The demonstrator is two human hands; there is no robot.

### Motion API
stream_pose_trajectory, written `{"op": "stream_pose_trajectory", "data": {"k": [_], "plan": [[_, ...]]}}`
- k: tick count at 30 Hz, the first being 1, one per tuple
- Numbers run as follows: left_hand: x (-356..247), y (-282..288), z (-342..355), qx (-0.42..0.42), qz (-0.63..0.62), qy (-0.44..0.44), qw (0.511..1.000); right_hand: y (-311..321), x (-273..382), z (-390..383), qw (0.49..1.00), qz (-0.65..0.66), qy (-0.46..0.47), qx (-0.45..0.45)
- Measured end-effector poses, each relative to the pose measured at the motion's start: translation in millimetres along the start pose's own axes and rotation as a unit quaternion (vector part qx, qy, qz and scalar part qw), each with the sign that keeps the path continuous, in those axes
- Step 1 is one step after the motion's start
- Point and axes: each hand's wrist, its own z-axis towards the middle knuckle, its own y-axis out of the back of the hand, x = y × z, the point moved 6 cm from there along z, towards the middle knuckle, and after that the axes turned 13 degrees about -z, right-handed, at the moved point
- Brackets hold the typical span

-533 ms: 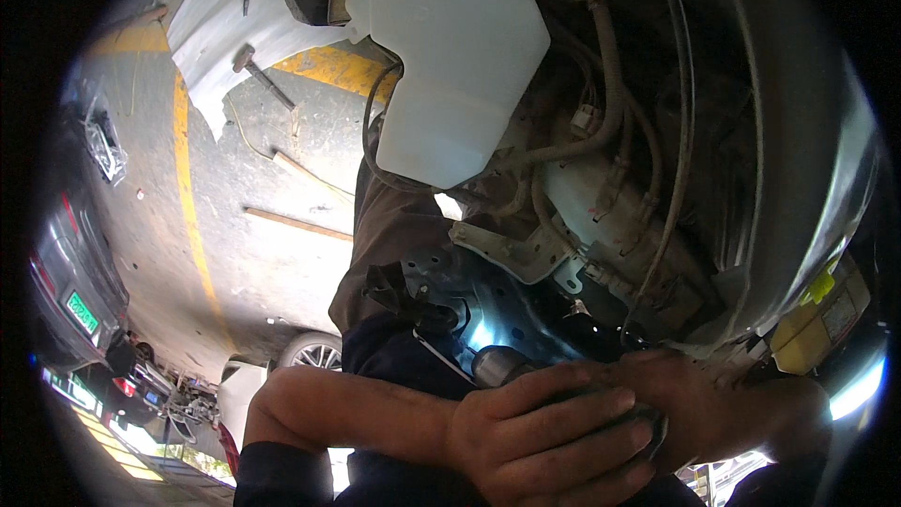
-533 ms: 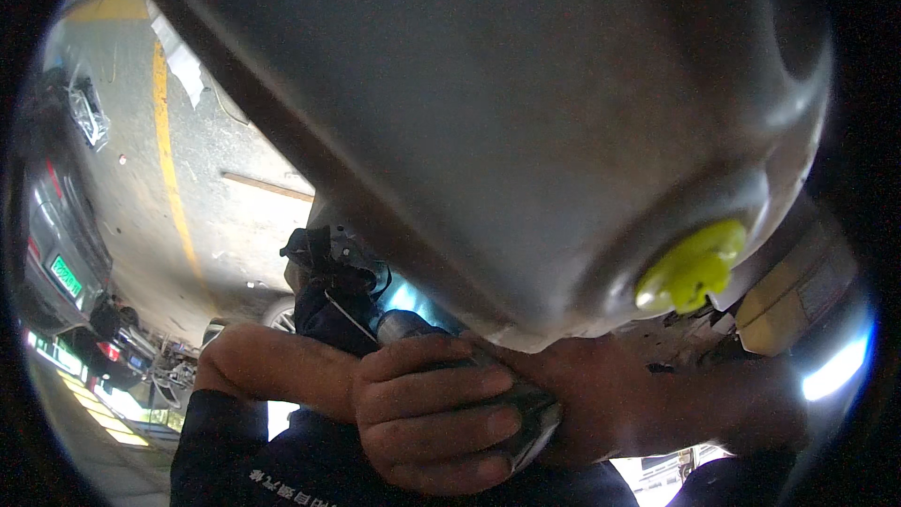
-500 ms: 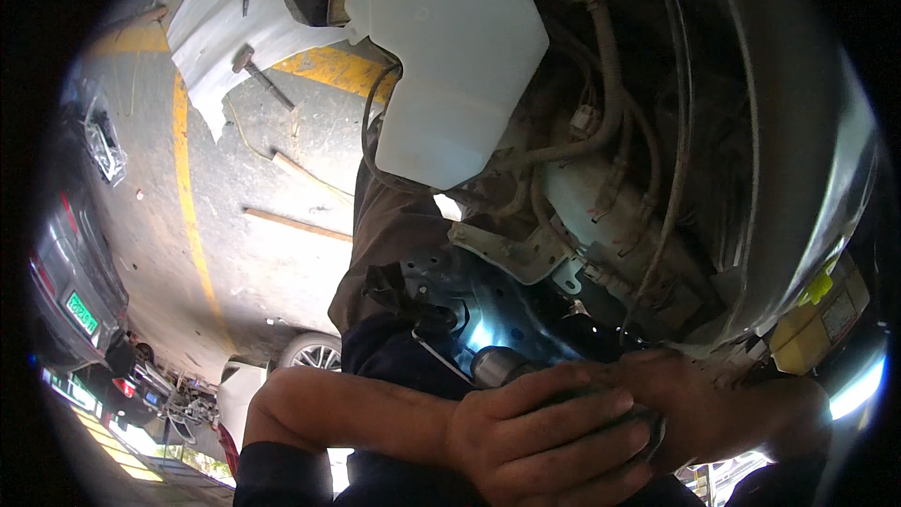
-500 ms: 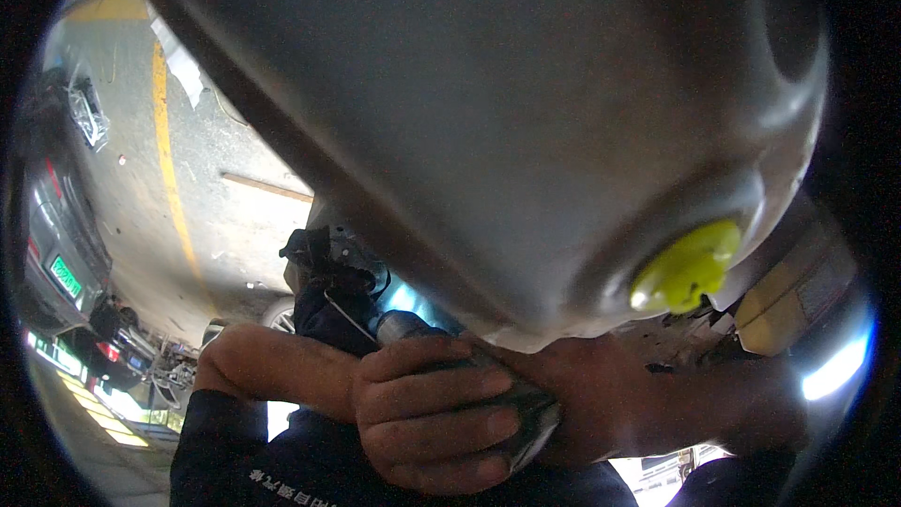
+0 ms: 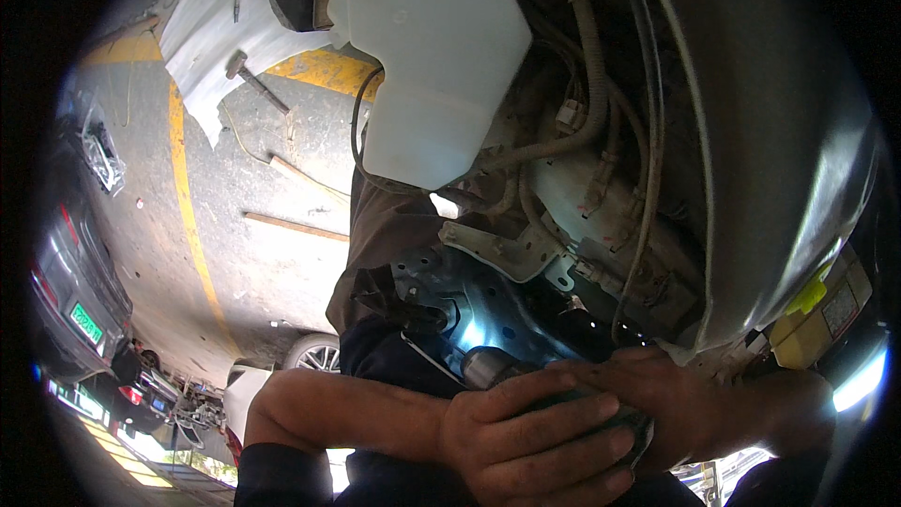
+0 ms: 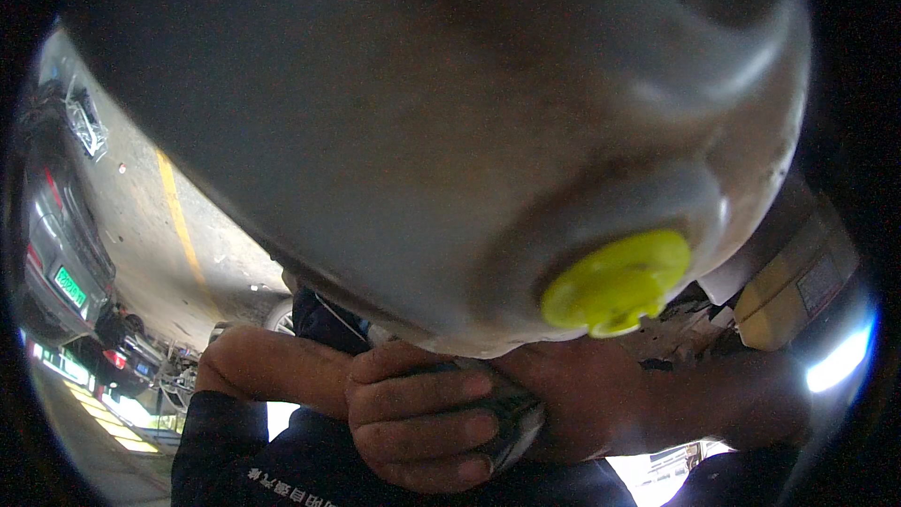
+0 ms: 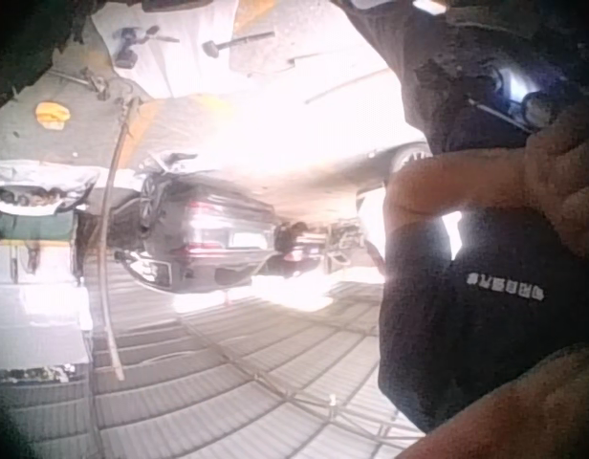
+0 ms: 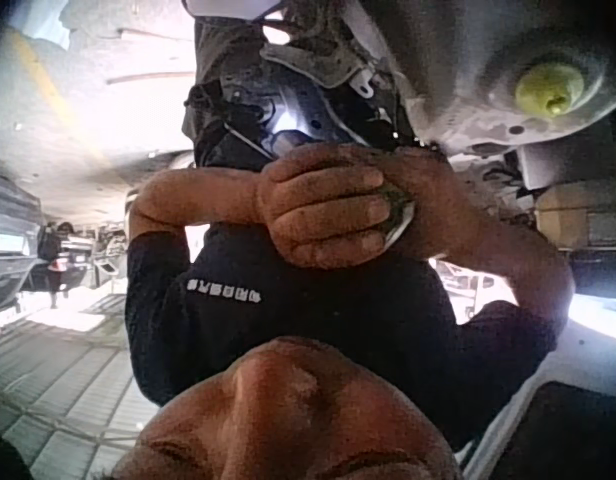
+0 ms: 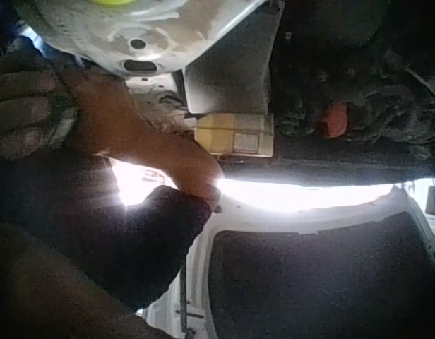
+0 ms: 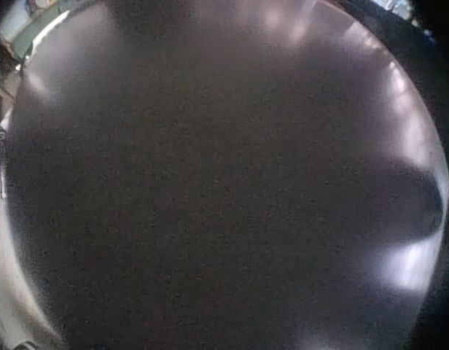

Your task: The person uses a power drill to remove fasteners from the front bumper area of a white car, then uses a screwdriver to adjust components. The person enters the car, starts the engine, and operates the steering wheel and gear shifter.

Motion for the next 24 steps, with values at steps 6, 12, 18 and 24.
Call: {"op": "stream_pose_trajectory", "data": {"k": [6,12,18,24], "plan": [[0,2,2,0.0,0.026,0.014,1.0,3,-1,5,1.0,0.02,-0.002,-0.018],[-1,5,-3,0.004,0.022,0.006,1.0,5,4,5,0.998,0.03,0.008,-0.062],[2,-1,-7,-0.027,0.043,0.011,0.999,20,11,11,0.998,0.018,0.015,-0.054],[4,-1,-10,-0.028,0.02,0.006,0.999,13,4,10,0.998,0.029,0.017,-0.049]]}}
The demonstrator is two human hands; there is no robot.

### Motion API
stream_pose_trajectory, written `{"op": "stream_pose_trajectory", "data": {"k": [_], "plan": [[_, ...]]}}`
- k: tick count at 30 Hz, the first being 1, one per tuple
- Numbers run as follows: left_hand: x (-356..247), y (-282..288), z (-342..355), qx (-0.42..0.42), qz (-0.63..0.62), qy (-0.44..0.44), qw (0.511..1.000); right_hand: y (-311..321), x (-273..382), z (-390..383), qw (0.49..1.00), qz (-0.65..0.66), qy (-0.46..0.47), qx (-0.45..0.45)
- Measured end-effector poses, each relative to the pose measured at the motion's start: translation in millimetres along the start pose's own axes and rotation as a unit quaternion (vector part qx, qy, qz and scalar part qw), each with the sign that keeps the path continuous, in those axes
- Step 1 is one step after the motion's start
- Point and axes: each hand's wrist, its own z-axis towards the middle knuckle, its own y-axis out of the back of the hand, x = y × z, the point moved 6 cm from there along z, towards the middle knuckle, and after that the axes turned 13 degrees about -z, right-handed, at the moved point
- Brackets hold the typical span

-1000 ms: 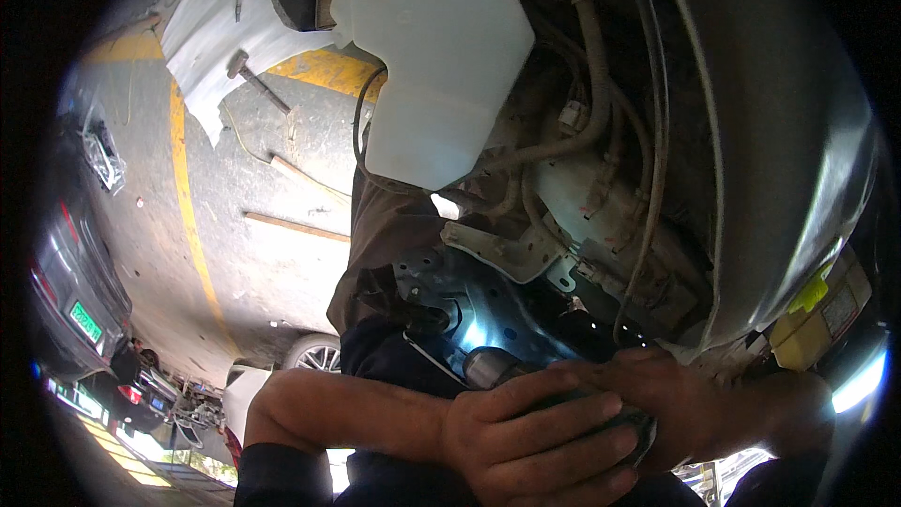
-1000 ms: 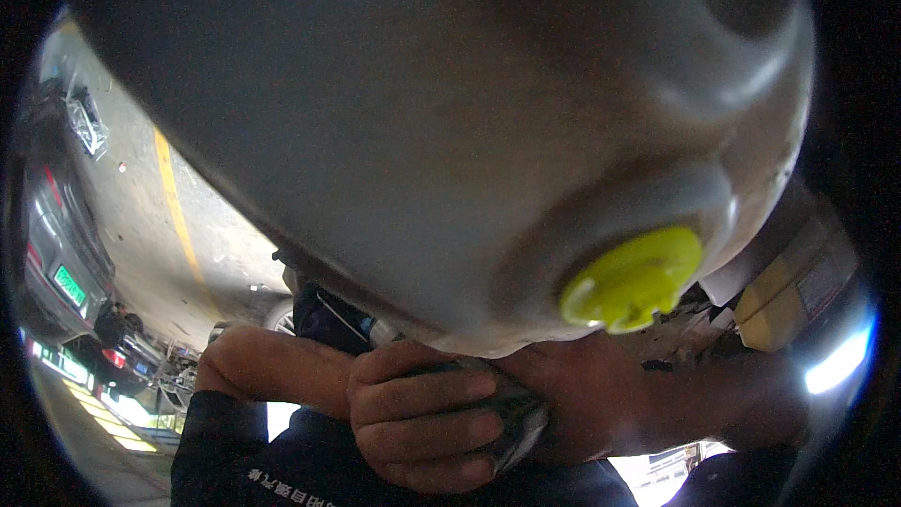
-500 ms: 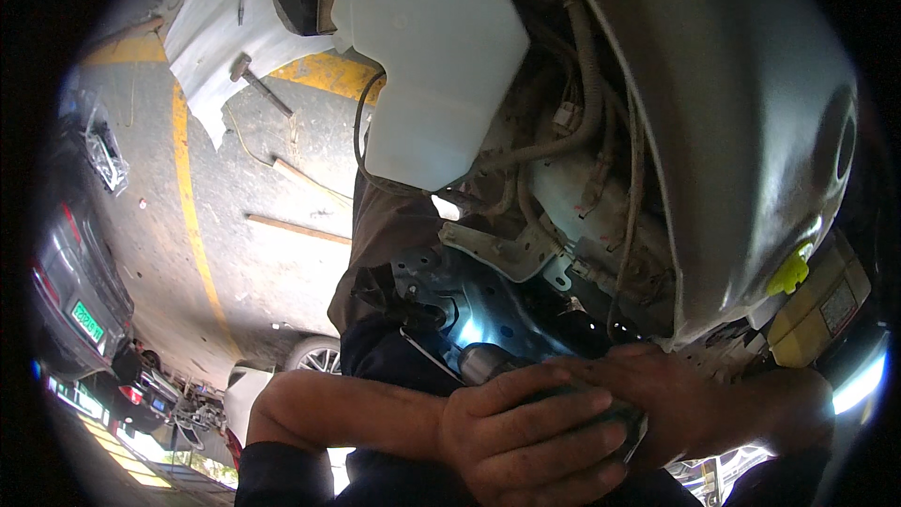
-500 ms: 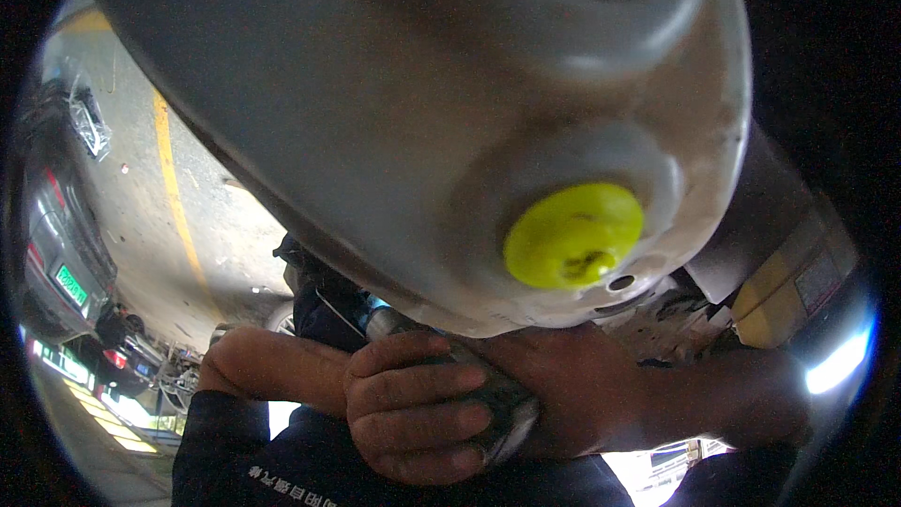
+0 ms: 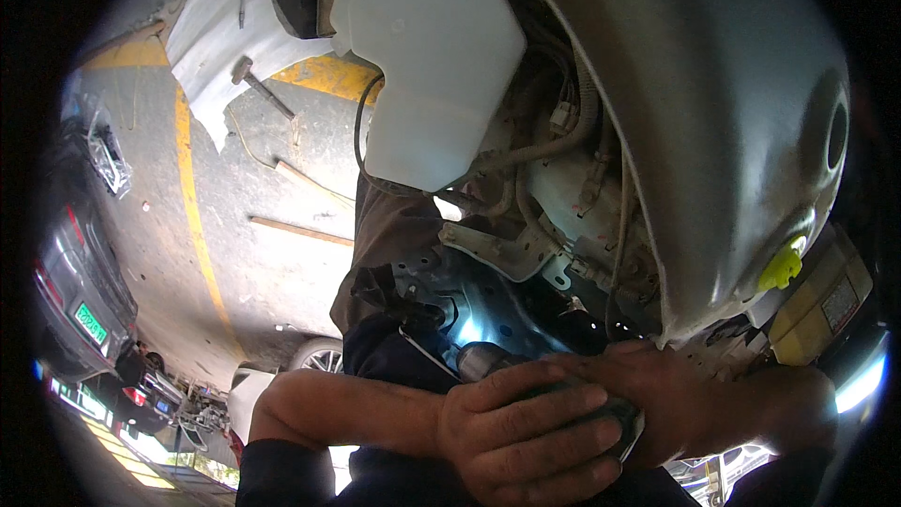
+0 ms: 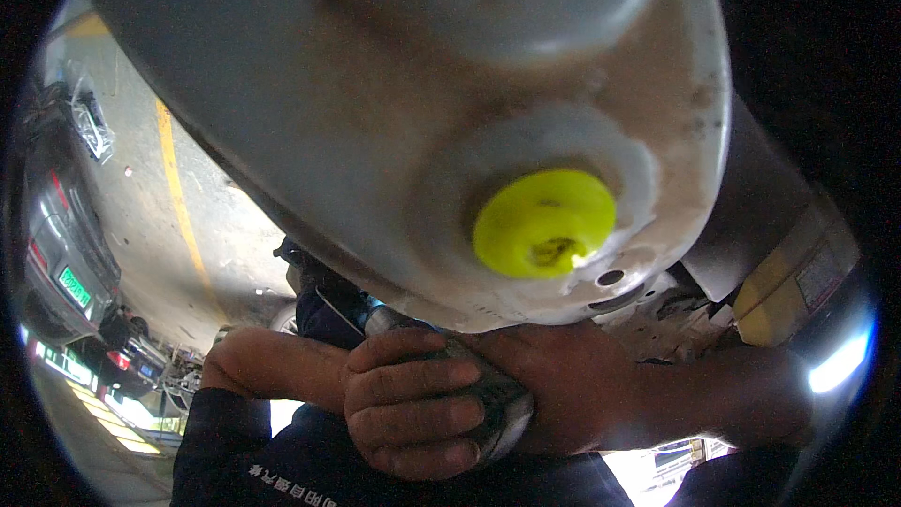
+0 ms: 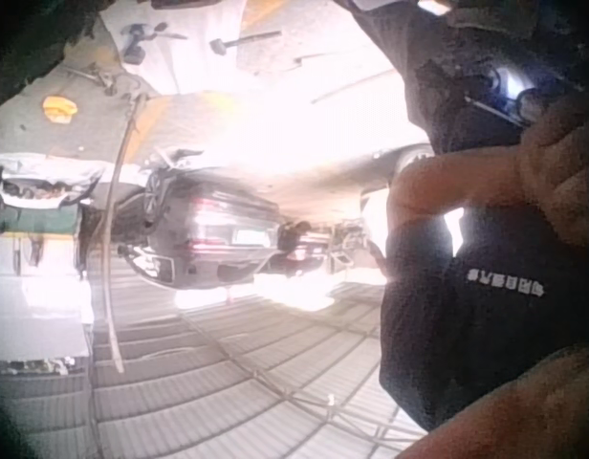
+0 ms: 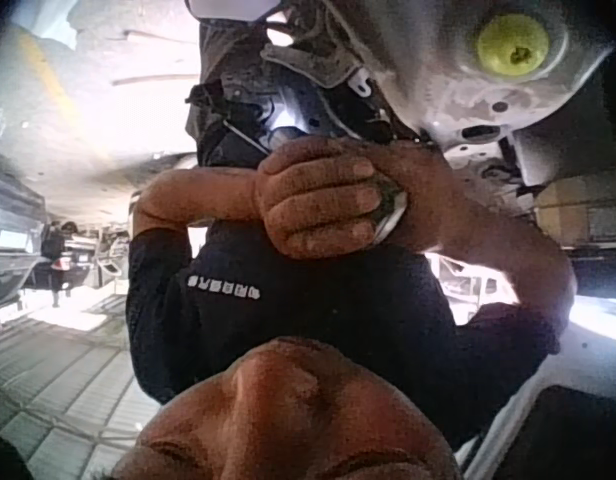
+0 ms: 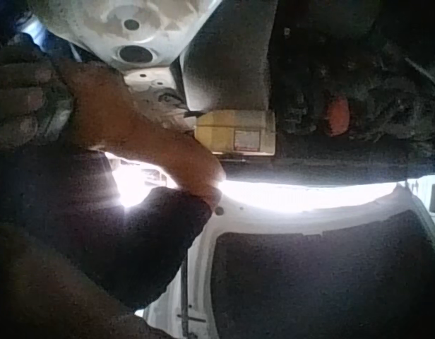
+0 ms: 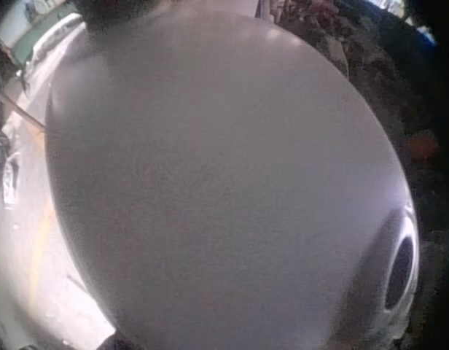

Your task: The person uses a power drill to remove fasteners from the front bumper area of a white car, then uses a screwdriver to adjust components. The person enters the car, starts the engine, and operates the steering wheel and gear shifter.

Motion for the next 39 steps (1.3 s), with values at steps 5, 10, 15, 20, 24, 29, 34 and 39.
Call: {"op": "stream_pose_trajectory", "data": {"k": [5,10,15,20,24,29,34,39], "plan": [[0,4,3,0.035,-0.001,-0.007,0.999,1,0,0,1.0,-0.009,-0.003,0.005],[2,1,3,-0.01,0.004,-0.005,1.0,1,-1,0,0.999,-0.041,-0.009,0.024],[1,4,4,0.007,-0.008,-0.003,1.0,-3,-2,0,0.999,-0.047,-0.024,0.013],[1,6,17,-0.019,-0.008,0.014,1.0,7,2,5,0.998,0.006,-0.041,0.054],[6,2,25,-0.046,-0.026,-0.002,0.999,11,16,-2,0.999,0.03,-0.013,-0.027],[2,1,24,-0.074,0.0,-0.021,0.997,-6,4,-7,0.997,-0.034,-0.061,-0.022],[1,-2,24,-0.064,0.021,-0.044,0.997,-5,2,-13,0.981,-0.04,0.042,-0.187],[1,-1,23,-0.064,0.026,-0.026,0.997,0,8,-19,0.965,-0.1,0.025,-0.243]]}}
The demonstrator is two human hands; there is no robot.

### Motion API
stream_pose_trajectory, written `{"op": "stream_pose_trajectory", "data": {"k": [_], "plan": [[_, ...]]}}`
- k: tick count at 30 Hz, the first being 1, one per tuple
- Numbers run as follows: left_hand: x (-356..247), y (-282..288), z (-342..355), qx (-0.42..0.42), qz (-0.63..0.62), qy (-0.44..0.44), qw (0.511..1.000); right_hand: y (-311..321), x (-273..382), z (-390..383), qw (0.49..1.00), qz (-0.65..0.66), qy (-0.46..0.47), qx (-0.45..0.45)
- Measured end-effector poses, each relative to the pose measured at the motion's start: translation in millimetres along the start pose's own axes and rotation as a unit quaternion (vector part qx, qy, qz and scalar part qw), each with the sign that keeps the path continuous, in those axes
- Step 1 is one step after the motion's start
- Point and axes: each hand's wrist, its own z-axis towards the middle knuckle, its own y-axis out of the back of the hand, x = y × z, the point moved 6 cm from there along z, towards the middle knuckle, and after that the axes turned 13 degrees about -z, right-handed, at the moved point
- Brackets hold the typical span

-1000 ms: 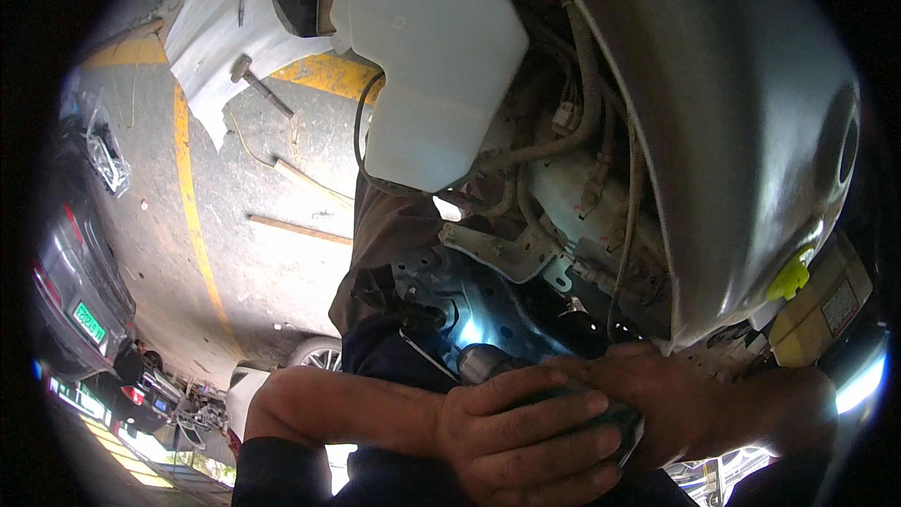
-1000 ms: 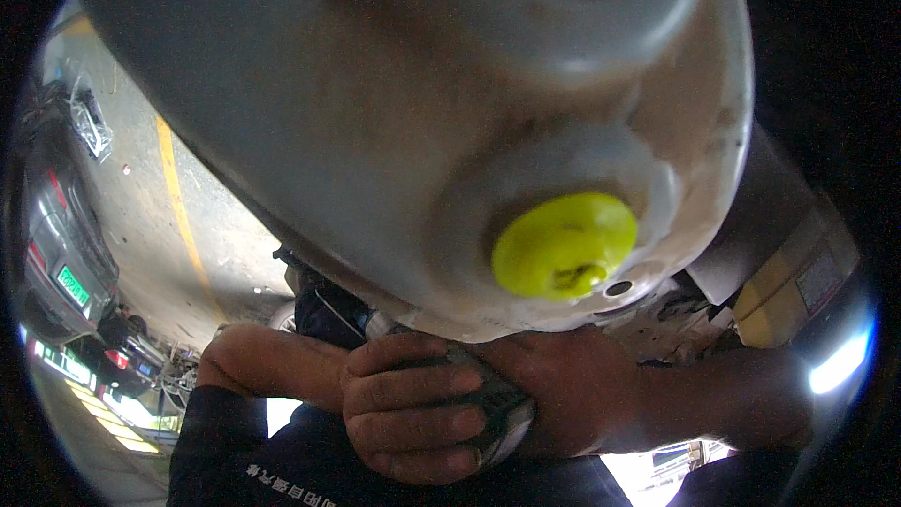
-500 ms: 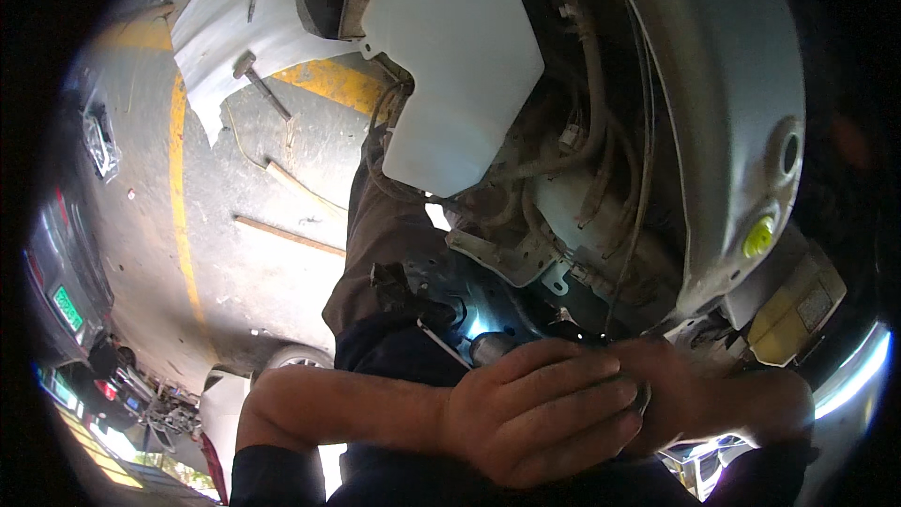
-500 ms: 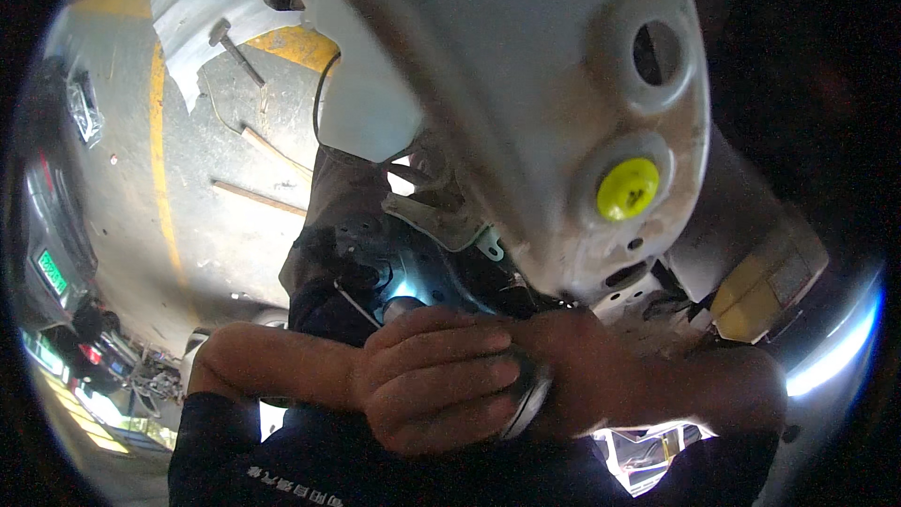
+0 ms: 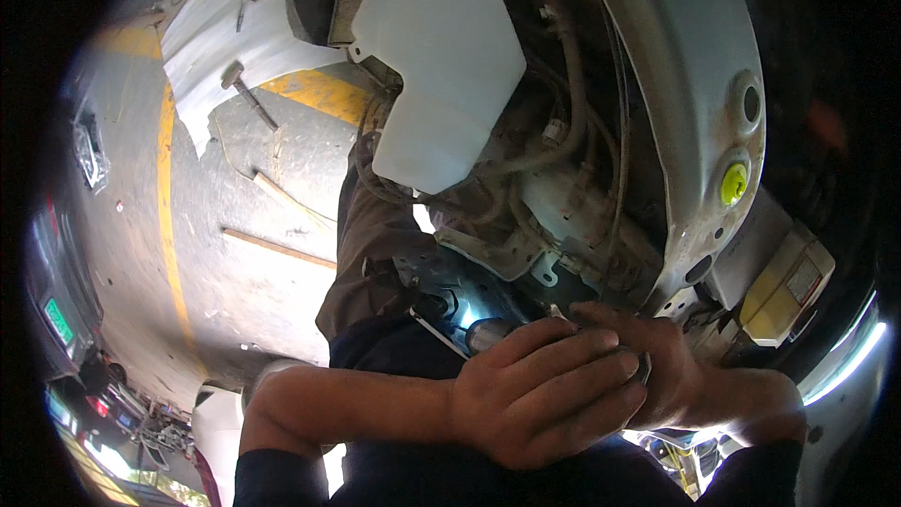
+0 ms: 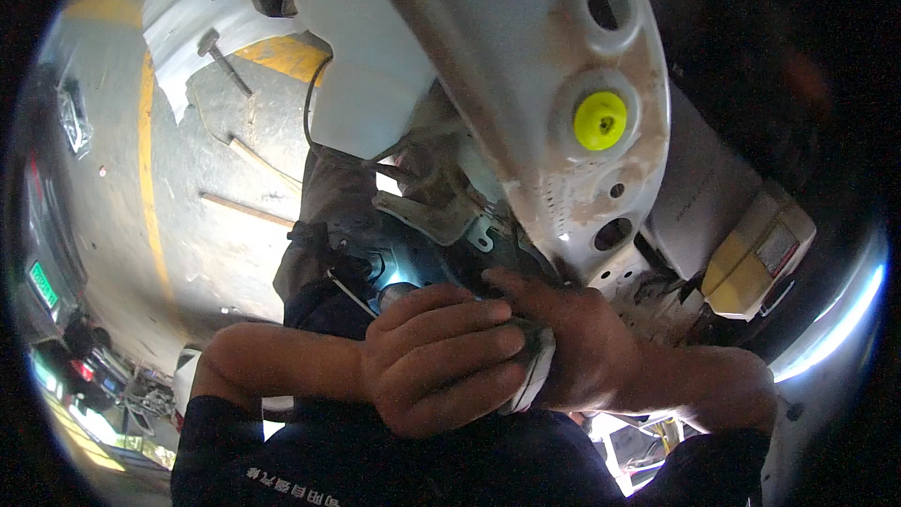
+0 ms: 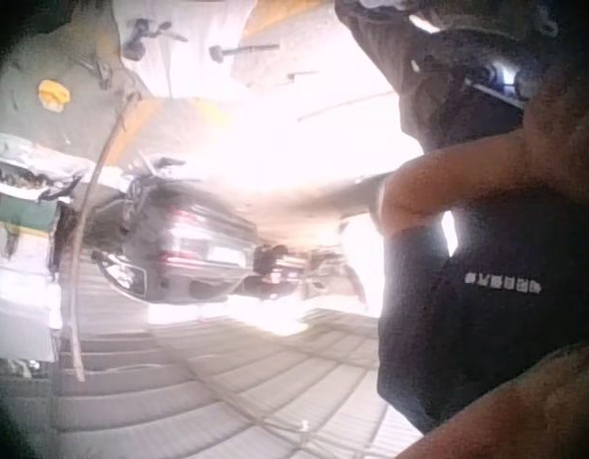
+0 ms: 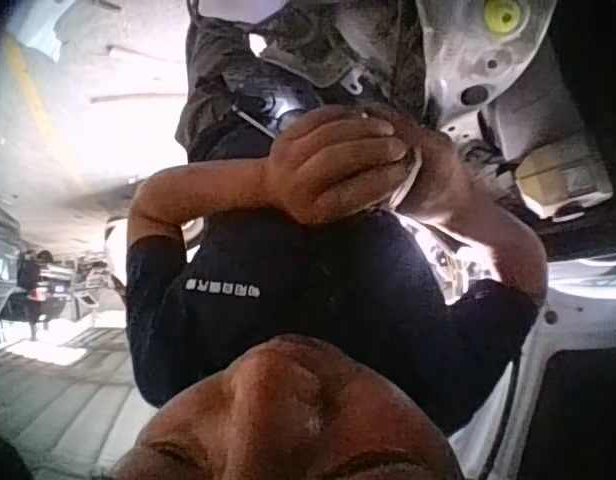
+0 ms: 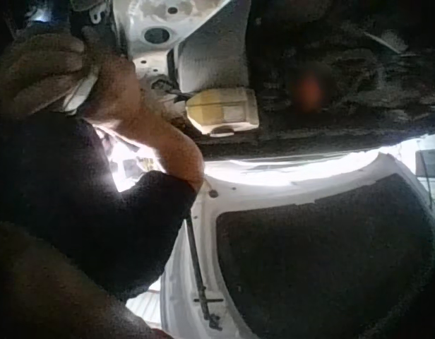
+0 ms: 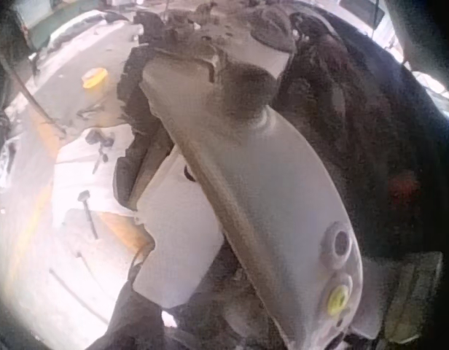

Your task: The person uses a power drill to remove fasteners from the front bumper area of a white car, then uses a screwdriver to adjust components. The person enters the car, starts the engine, and operates the steering wheel and gear shifter.

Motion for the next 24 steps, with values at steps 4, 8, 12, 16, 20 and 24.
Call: {"op": "stream_pose_trajectory", "data": {"k": [4,8,12,16,20,24], "plan": [[2,3,5,0.001,-0.015,0.012,1.0,-8,-4,8,0.992,0.0,-0.022,0.126],[3,5,9,0.002,-0.042,0.028,0.999,-5,3,16,0.978,0.014,-0.068,0.196],[1,1,5,-0.003,-0.059,0.033,0.998,-6,0,8,0.988,0.008,-0.03,0.149],[-6,4,11,-0.018,-0.04,0.005,0.999,10,17,8,0.991,0.01,-0.042,0.126],[-16,15,25,-0.031,-0.038,-0.063,0.997,28,38,11,0.973,-0.155,-0.036,0.166],[-38,49,6,-0.19,-0.001,-0.256,0.948,45,82,25,0.981,-0.178,0.007,0.077]]}}
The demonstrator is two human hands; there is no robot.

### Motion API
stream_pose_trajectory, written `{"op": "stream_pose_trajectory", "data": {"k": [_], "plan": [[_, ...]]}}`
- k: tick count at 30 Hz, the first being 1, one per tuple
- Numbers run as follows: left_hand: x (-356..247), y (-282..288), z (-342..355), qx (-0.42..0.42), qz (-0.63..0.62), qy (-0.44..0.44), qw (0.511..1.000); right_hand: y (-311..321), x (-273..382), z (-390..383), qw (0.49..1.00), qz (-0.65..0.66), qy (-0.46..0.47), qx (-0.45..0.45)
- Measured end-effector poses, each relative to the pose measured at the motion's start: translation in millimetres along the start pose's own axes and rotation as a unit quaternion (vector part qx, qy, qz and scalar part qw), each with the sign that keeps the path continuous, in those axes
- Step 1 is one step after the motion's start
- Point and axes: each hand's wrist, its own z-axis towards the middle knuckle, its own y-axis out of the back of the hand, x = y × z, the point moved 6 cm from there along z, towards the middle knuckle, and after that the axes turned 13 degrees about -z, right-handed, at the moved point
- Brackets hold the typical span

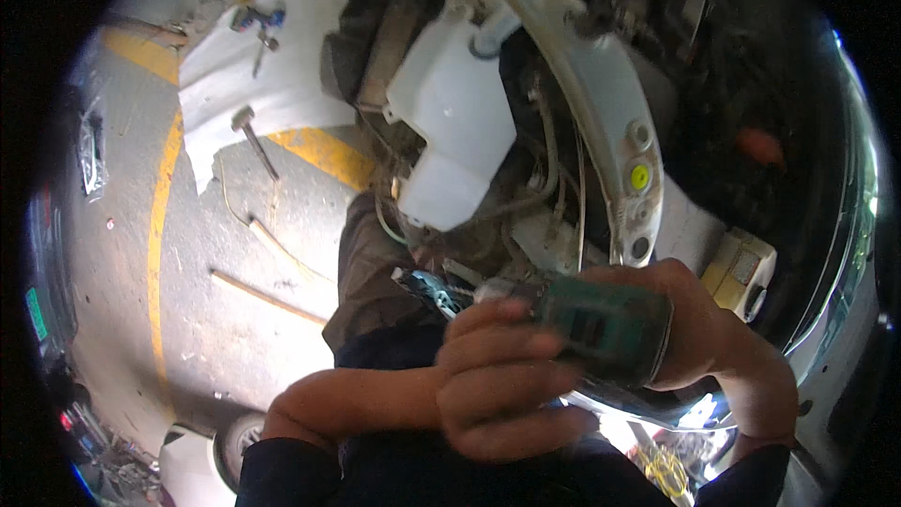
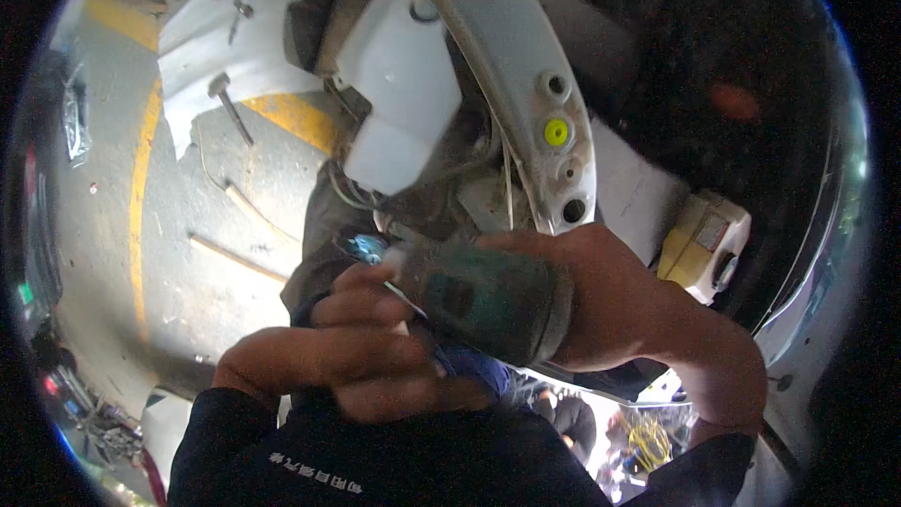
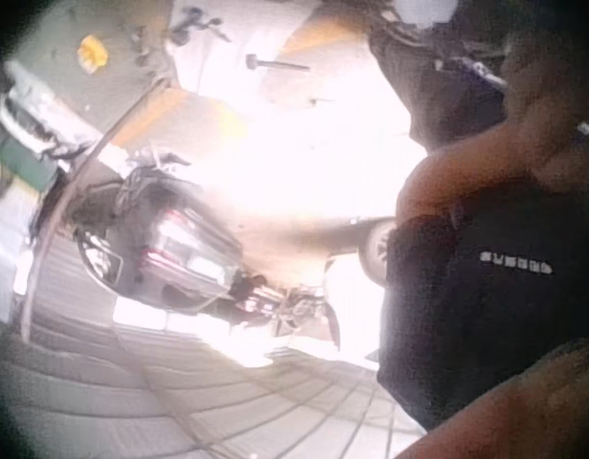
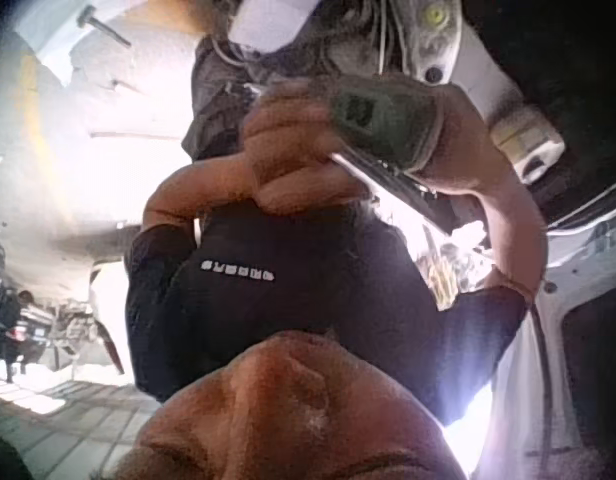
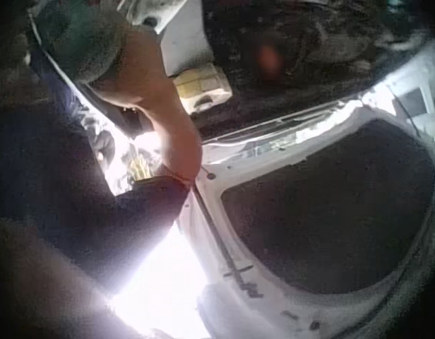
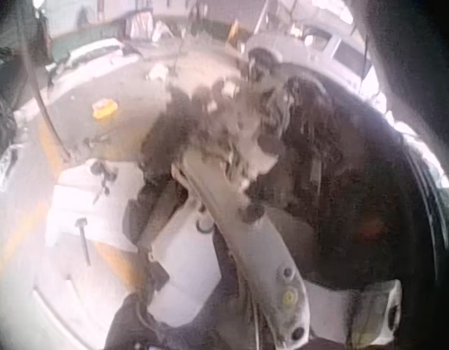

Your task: The person uses a power drill to remove fasteners from the front bumper area of a white car, then uses a screwdriver to adjust components. The person enters the car, starts the engine, and operates the steering wheel and gear shifter.

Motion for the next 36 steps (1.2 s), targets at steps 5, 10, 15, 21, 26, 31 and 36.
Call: {"op": "stream_pose_trajectory", "data": {"k": [5,10,15,21,26,31,36], "plan": [[-7,55,5,0.089,-0.101,0.255,0.957,-2,36,-10,0.952,0.247,0.048,-0.175],[-8,26,73,-0.091,-0.437,0.408,0.796,-35,69,-19,0.877,0.39,0.164,-0.228],[-50,-26,99,0.03,-0.367,0.331,0.869,-60,72,-56,0.877,0.26,0.186,-0.358],[-94,-45,89,0.05,-0.35,0.357,0.864,-84,68,-73,0.864,0.12,0.16,-0.463],[-112,-55,83,0.112,-0.483,0.351,0.794,-120,68,-81,0.824,-0.078,0.121,-0.549],[-143,-45,87,0.221,-0.485,0.331,0.779,-152,68,-77,0.733,0.012,0.103,-0.672],[-136,-21,94,0.246,-0.436,0.344,0.794,-131,105,-77,0.723,0.035,0.166,-0.67]]}}
